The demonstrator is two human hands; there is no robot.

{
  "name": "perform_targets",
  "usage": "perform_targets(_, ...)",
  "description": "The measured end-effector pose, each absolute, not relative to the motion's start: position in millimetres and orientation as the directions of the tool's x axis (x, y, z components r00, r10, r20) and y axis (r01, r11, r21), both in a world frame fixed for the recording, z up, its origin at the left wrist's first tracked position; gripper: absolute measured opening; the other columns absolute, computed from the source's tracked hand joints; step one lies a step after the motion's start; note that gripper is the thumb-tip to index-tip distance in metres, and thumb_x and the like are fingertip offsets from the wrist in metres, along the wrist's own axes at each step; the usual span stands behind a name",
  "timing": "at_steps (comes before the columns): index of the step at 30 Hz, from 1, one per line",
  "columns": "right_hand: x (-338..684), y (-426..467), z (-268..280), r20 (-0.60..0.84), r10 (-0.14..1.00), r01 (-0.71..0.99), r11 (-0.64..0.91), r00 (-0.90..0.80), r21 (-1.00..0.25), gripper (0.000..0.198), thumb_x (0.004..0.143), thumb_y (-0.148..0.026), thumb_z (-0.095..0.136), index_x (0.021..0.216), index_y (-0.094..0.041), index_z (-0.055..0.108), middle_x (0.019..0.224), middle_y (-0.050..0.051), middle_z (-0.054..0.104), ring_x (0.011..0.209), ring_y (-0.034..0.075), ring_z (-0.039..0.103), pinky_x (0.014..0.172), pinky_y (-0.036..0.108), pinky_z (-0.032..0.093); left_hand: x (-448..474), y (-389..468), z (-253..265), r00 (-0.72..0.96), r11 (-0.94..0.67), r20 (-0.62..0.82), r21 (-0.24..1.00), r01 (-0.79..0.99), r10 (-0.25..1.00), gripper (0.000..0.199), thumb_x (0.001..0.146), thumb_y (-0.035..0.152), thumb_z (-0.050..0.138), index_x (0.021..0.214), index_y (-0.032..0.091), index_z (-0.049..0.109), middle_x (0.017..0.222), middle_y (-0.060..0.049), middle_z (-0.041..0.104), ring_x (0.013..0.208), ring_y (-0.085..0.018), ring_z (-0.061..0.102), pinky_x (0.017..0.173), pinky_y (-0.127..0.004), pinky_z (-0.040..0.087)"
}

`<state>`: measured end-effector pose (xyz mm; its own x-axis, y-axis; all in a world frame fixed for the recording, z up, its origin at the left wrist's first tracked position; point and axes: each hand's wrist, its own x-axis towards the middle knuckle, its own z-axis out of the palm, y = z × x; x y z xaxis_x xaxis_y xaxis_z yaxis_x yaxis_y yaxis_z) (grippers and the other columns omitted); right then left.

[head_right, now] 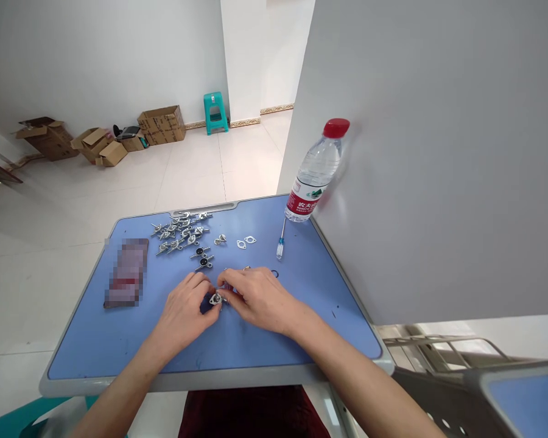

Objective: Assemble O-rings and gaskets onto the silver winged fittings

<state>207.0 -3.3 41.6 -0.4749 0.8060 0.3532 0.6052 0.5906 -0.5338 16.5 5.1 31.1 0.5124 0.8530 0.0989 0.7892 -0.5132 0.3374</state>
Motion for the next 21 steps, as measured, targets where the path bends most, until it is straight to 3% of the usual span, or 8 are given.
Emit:
perform_targets(4, 208, -3, 42, 0.351, 0.817, 0.618, 0.576, -0.458, -0.534, 0.014, 0.098, -0.025, 0.045, 0.095, -0.019, 0.058, 0.070, 0.001, 0.064, 0.056, 0.013, 0.055, 0.057, 0.024, 0.034, 17, 5, 33, 0.496, -0.482, 0.059, 0.357, 0.800, 0.867, 0.011, 0.080, 0.019, 0.062, 0.075, 0.020, 0.052, 0.087, -0.002, 0.059, 0.084, -0.021, 0.055, 0.071, -0.034, 0.045)
perform_targets(9, 208, -2, 40, 0.362, 0.823, 0.635, 0.569, -0.438, -0.523, 0.013, 0.097, -0.025, 0.047, 0.095, -0.018, 0.058, 0.067, 0.000, 0.063, 0.055, 0.013, 0.055, 0.056, 0.023, 0.035, 11, 6, 49, 0.472, -0.393, -0.102, 0.417, 0.820, 0.876, 0.018, 0.079, 0.032, 0.068, 0.081, 0.019, 0.055, 0.092, -0.003, 0.060, 0.089, -0.023, 0.055, 0.076, -0.037, 0.046)
perform_targets(13, 208, 1, 36, 0.353, 0.848, 0.653, 0.529, -0.394, -0.542, 0.012, 0.097, -0.025, 0.049, 0.100, -0.018, 0.058, 0.072, 0.002, 0.067, 0.058, 0.014, 0.059, 0.057, 0.023, 0.038, -1, 6, 64, 0.495, -0.352, -0.200, 0.488, 0.799, 0.846, 0.011, 0.082, 0.030, 0.063, 0.084, 0.020, 0.062, 0.092, -0.002, 0.061, 0.089, -0.022, 0.056, 0.075, -0.034, 0.045)
perform_targets(21, 202, 9, 30, 0.339, 0.886, 0.581, 0.464, -0.317, -0.668, 0.013, 0.097, -0.020, 0.046, 0.104, -0.021, 0.055, 0.087, 0.003, 0.071, 0.070, 0.016, 0.065, 0.064, 0.026, 0.045, -6, 4, 66, 0.709, -0.512, -0.272, 0.533, 0.674, 0.650, 0.028, 0.085, 0.021, 0.055, 0.107, 0.029, 0.071, 0.076, 0.001, 0.059, 0.078, -0.019, 0.056, 0.067, -0.028, 0.040)
